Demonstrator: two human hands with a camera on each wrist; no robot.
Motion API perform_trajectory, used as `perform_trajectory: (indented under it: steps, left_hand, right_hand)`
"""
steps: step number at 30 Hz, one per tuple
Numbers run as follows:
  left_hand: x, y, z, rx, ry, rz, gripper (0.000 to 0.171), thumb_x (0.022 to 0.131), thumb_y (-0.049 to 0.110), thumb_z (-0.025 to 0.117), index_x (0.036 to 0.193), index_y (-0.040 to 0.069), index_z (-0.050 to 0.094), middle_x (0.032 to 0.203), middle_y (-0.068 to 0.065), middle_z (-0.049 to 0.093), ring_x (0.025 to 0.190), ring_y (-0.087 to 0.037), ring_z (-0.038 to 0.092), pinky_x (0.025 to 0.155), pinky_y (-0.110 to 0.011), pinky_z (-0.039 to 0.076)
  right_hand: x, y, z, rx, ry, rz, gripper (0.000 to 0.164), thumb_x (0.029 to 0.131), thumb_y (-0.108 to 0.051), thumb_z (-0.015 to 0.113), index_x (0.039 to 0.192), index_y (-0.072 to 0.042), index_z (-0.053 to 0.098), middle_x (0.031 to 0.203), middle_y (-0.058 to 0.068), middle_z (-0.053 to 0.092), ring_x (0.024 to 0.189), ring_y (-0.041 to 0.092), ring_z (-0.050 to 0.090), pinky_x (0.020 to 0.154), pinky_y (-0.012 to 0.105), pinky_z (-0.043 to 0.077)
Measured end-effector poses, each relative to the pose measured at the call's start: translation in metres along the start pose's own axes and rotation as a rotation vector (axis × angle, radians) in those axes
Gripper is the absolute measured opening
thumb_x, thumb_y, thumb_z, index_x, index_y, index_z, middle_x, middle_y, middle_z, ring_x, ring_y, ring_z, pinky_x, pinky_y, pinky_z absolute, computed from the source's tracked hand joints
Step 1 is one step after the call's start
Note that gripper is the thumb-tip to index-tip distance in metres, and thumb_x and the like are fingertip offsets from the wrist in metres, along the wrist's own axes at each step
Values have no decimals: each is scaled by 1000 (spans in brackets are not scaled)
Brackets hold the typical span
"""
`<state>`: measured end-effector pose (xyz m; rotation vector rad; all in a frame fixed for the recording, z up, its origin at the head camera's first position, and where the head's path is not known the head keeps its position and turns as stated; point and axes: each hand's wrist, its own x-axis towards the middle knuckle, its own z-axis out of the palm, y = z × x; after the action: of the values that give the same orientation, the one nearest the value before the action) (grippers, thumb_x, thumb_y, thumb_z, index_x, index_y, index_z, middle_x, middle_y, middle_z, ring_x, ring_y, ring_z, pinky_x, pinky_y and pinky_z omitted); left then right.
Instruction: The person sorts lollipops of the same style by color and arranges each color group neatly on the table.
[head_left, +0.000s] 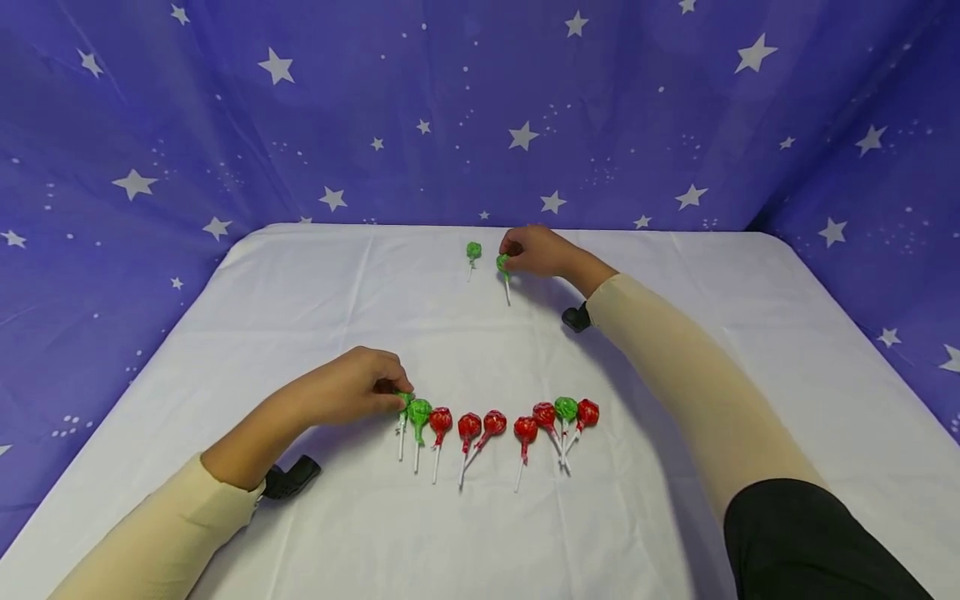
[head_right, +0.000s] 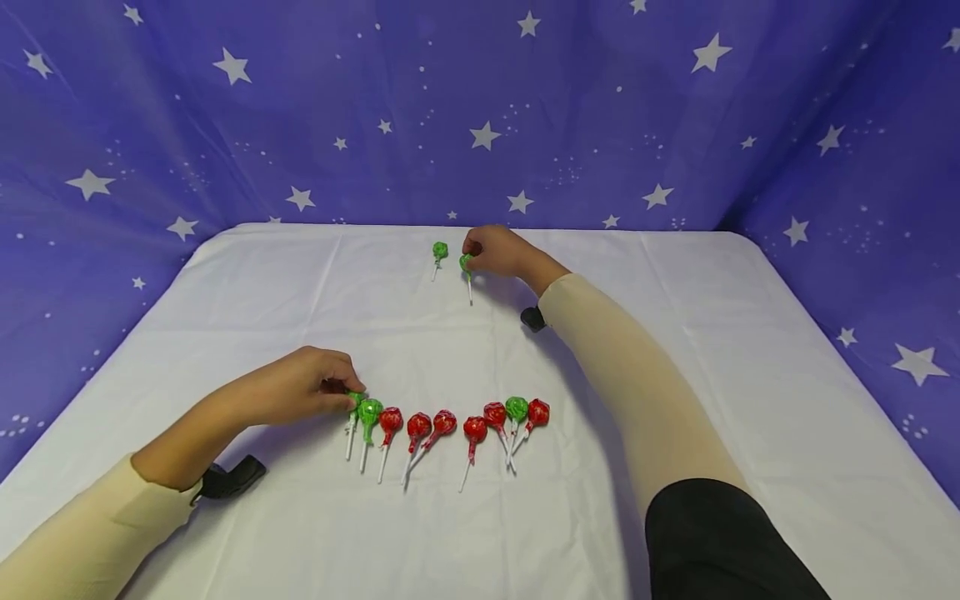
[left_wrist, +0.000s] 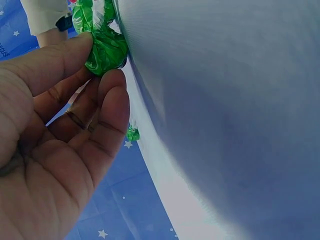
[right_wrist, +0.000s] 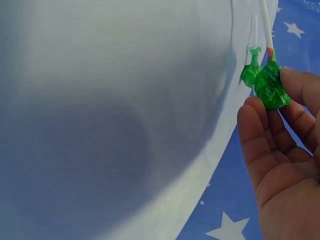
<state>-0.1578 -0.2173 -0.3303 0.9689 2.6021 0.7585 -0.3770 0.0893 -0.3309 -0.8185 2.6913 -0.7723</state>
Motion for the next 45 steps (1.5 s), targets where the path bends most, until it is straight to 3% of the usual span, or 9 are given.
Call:
perform_trajectory:
  steps: [9,18,45]
  left_hand:
    - [2,0,0,0,-4,28,7,89,6,73,93,12,74,85,9,61,74,-7,53,67,-27,48]
    - [-2,1,-1,19,9,8,7,89,6,73,92,13,74,84,9,61,74,-7,53,67,-27,48]
    - [-2,-1,0,10,15,29,7,88,6,74,92,12,75,83,9,60,72,-5,51,65,-26,47]
  right_hand:
    - [17,5,8,42,54,114,29,96,-21,67,120,-6,62,116,9,61,104,24,54,92,38,43]
    - [35,5,12,98,121,203,28,97,-21,63,120,-5,60,118,11,58,107,25,51,94,39,42]
    - [34,2,13,128,65,202,39,96,-22,65,130,-4,55,130,15,55,119,29,51,101,42,40]
